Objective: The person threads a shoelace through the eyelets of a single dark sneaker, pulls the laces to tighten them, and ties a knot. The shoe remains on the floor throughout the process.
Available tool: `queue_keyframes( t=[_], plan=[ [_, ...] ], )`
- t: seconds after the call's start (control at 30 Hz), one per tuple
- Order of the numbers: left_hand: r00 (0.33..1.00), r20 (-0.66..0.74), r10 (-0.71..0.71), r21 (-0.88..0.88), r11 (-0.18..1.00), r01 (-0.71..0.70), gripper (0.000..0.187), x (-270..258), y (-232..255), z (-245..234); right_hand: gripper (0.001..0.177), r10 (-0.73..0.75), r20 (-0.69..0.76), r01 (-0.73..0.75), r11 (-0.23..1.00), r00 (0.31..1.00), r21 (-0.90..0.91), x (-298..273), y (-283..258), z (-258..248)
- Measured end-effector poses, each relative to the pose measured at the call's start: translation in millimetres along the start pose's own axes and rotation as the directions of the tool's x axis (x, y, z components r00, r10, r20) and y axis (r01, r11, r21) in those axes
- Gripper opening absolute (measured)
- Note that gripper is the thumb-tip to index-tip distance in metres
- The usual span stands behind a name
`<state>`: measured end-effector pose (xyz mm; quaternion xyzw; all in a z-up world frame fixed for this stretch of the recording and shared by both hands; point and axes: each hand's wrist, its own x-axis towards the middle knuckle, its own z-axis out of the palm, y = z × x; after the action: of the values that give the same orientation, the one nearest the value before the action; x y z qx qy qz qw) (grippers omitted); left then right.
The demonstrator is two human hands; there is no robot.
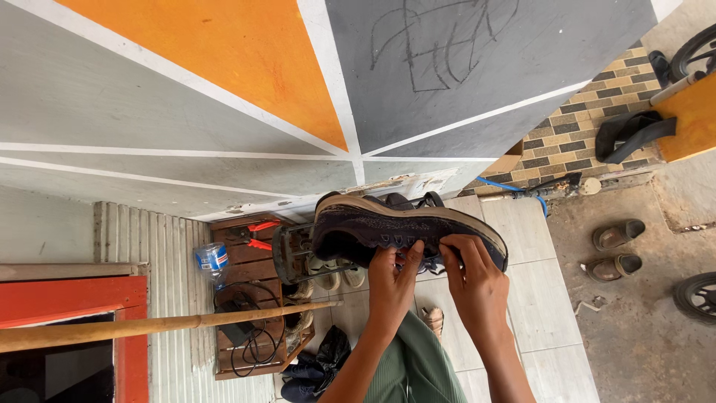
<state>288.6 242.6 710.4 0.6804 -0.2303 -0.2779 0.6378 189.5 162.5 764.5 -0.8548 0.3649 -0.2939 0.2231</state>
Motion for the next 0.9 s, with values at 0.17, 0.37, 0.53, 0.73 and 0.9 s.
queue_keyframes(
  t=[0.17,0.37,0.53,0.73,0.9],
  plan=[
    [1.000,0.019,-0.007,-0.014,1.000,0.007,0.047,-4.0,-4.9,10.3,0.008,-0.101,-0.077,0.097,0.994,0.992,-0.060,-3.5,9.6,-4.1],
    [0.999,0.042,-0.018,-0.050,0.999,0.020,0.048,-14.2,-3.8,24.3,0.008,-0.138,-0.110,0.121,0.981,0.984,-0.150,-9.0,20.6,-11.3],
    [0.996,0.060,-0.072,-0.046,0.996,0.075,0.049,-18.6,-8.4,32.3,0.013,-0.108,-0.118,0.097,0.990,0.987,-0.098,-13.2,31.4,-20.3],
    [0.994,0.083,-0.074,-0.085,0.993,0.081,0.052,-23.1,-12.1,45.2,0.026,-0.319,-0.139,0.266,0.915,0.938,-0.305,-17.7,47.2,-25.1],
    [0.975,0.138,-0.172,-0.018,0.984,0.176,0.052,-26.0,-8.7,53.4,0.021,-0.310,-0.180,0.255,0.927,0.934,-0.275,-19.8,66.9,-24.2]
  ],
)
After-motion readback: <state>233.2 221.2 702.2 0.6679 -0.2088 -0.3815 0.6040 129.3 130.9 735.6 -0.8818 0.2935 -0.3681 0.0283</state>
